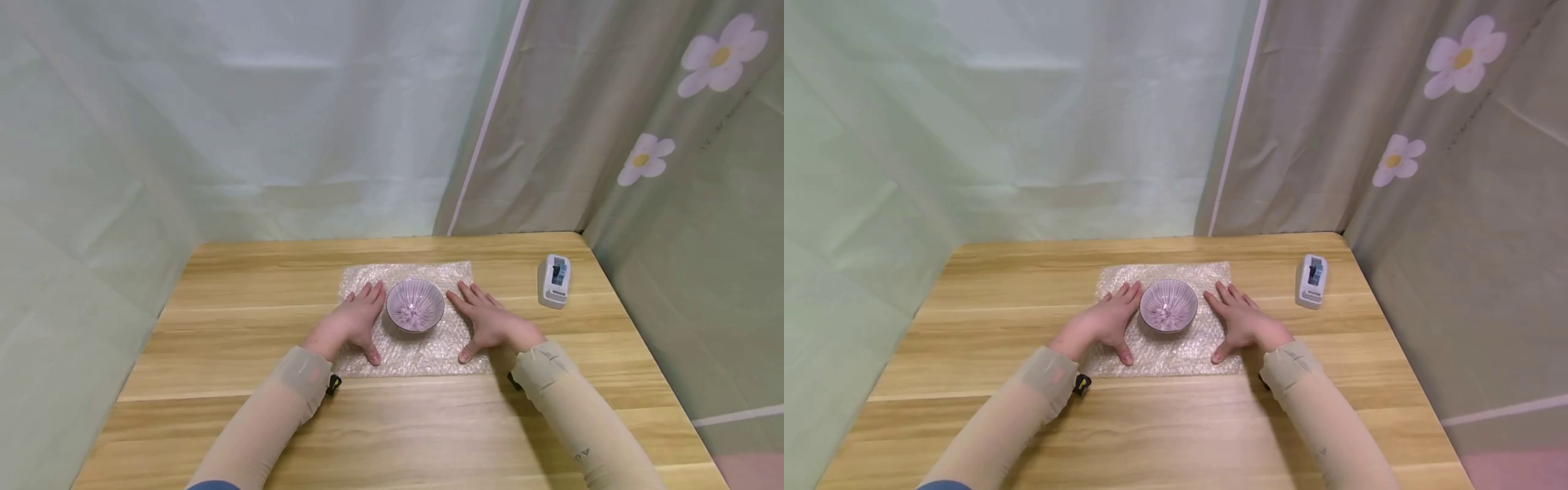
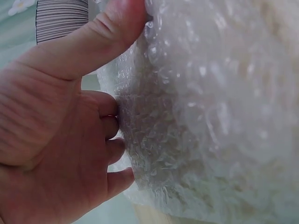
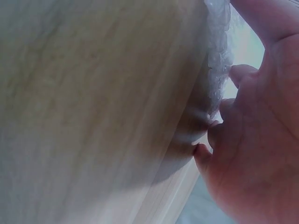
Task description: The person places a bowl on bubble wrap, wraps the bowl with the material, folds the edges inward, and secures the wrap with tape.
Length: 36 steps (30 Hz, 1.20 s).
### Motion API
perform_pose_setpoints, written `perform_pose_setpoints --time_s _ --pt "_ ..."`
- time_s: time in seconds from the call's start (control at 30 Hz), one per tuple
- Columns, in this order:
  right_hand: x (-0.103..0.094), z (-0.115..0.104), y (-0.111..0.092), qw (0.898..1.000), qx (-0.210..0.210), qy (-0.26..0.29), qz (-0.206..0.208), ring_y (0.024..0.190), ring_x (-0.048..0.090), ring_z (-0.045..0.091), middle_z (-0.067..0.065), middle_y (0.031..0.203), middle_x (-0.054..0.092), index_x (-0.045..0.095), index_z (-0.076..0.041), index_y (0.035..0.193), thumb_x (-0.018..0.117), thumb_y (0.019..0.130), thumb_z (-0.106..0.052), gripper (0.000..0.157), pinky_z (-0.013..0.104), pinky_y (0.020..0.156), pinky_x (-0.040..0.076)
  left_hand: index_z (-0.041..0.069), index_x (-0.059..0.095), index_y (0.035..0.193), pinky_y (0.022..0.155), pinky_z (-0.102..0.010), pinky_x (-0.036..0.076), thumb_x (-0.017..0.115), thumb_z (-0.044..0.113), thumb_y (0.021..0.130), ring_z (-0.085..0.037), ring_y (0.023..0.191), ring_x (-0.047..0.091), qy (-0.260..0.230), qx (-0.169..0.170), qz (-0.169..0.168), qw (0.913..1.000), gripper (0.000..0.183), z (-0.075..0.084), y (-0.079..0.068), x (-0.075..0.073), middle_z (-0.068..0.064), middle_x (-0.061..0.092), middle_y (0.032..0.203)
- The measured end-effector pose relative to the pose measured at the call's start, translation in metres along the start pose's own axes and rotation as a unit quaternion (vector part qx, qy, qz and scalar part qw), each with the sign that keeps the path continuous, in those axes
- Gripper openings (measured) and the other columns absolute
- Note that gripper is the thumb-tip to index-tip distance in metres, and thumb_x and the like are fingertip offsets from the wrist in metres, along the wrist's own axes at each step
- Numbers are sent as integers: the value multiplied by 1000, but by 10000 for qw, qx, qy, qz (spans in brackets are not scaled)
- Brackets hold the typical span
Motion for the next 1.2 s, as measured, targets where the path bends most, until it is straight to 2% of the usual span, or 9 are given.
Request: perform_pose_setpoints --time_s 0.2,0.33,0.57,0.73,1.0,1.2 --pt "1 2 -1 9999 -92 108 25 160 -6 51 26 175 -6 14 -8 172 99 59 -58 149 67 127 1 -6 9 168 129 -62 5 105 45 54 -43 162 -4 -238 65 -30 9997 157 -3 3 3 -23 -4 176" --pt "2 3 -3 9996 -168 211 92 160 -6 52 27 175 -5 16 -7 171 98 58 -61 150 69 126 -1 -6 9 168 128 -63 3 105 47 50 -43 162 -5 -427 148 17 9990 161 -6 7 9 -23 -5 176" --pt "10 5 -6 9989 -289 347 95 159 -6 53 27 175 -6 16 -8 172 96 58 -65 150 71 125 -1 -5 8 168 128 -65 4 104 55 47 -44 162 -5 -350 214 50 9991 166 -12 12 23 -23 -6 176" --pt "6 1 -6 9989 -361 260 149 159 -5 54 29 175 -4 17 -6 171 96 59 -63 148 71 125 0 -7 9 167 127 -67 4 104 53 47 -47 161 -4 -387 284 177 9987 164 -12 9 20 -26 -4 175" --pt "5 -1 -10 9992 -346 -60 195 160 -2 52 27 175 0 18 -8 171 94 63 -62 143 69 127 5 -8 12 167 128 -65 4 106 46 48 -46 162 -3 -382 176 87 9991 161 -6 3 12 -25 -2 176" --pt "5 -4 -17 9976 -528 -181 406 160 -1 50 24 176 6 28 -10 170 91 65 -63 133 69 127 5 -7 13 167 129 -62 7 105 44 54 -44 162 0 -266 67 42 9996 155 -1 -2 7 -24 1 176"
Point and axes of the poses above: each hand's wrist, its own y-axis towards the middle knuckle, its own x-axis out of the palm, z = x × y, the point moved 7 cm from there along y, towards the middle knuckle
